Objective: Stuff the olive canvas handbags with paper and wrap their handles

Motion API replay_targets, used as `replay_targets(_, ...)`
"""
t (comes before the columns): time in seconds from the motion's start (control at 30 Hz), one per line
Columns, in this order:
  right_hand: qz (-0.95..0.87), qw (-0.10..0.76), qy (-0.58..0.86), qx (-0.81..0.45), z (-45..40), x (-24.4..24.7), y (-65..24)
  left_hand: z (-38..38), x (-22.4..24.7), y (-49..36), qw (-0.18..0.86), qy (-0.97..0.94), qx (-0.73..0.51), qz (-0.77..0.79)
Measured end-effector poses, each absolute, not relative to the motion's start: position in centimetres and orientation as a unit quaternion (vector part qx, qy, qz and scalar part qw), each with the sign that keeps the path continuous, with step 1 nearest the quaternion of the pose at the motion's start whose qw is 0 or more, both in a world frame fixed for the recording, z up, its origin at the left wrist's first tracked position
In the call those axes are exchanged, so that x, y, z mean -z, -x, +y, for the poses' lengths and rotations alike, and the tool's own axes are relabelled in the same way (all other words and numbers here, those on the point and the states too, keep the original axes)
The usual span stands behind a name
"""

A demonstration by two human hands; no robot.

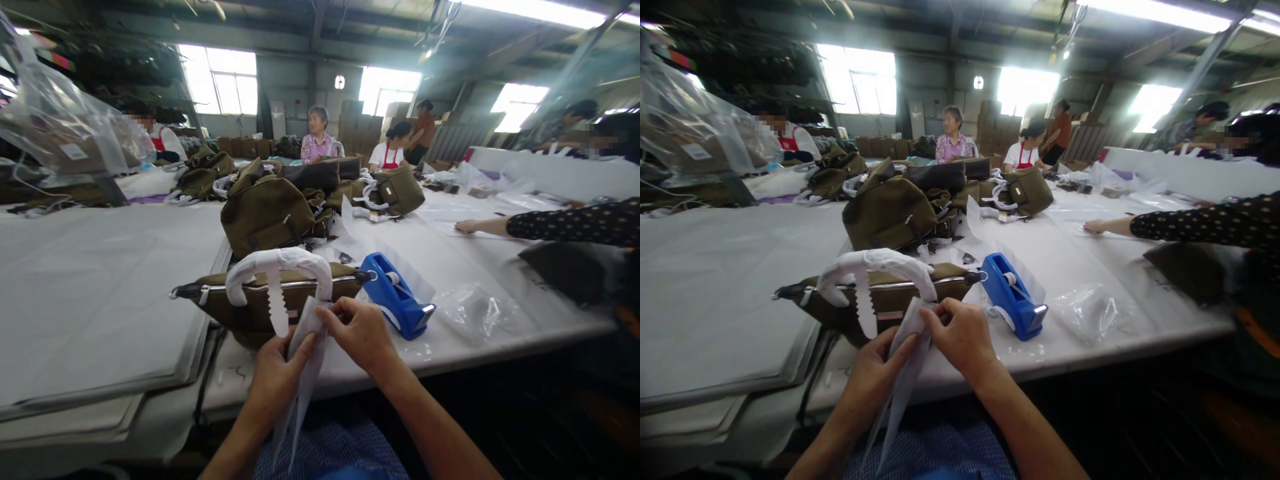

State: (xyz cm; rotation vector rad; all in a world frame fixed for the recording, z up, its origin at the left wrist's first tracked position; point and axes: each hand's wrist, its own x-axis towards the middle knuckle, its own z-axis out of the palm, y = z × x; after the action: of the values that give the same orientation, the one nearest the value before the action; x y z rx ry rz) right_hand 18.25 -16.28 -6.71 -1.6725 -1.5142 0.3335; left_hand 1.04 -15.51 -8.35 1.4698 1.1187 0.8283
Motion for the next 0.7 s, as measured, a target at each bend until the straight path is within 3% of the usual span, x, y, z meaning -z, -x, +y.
replay_targets(0.17, -0.592, 0.391, 0.689, -0.147, -16.2, 6.3, -18.7, -15.4, 8.5, -0.8, 0.552, -0.601, -0.337, 0.469)
replay_targets(0.53, -0.428, 0.500, 0.578, -0.484, -16.2, 9.4, -19.6, -15.5, 8.3, -1.0, 0.694, -0.462, -0.327, 0.446)
replay_targets(0.7, -0.433, 0.508, 0.559, -0.491, -16.7, 9.9, -19.4, -15.2, 8.2, -1.1, 0.722, -0.420, -0.321, 0.447)
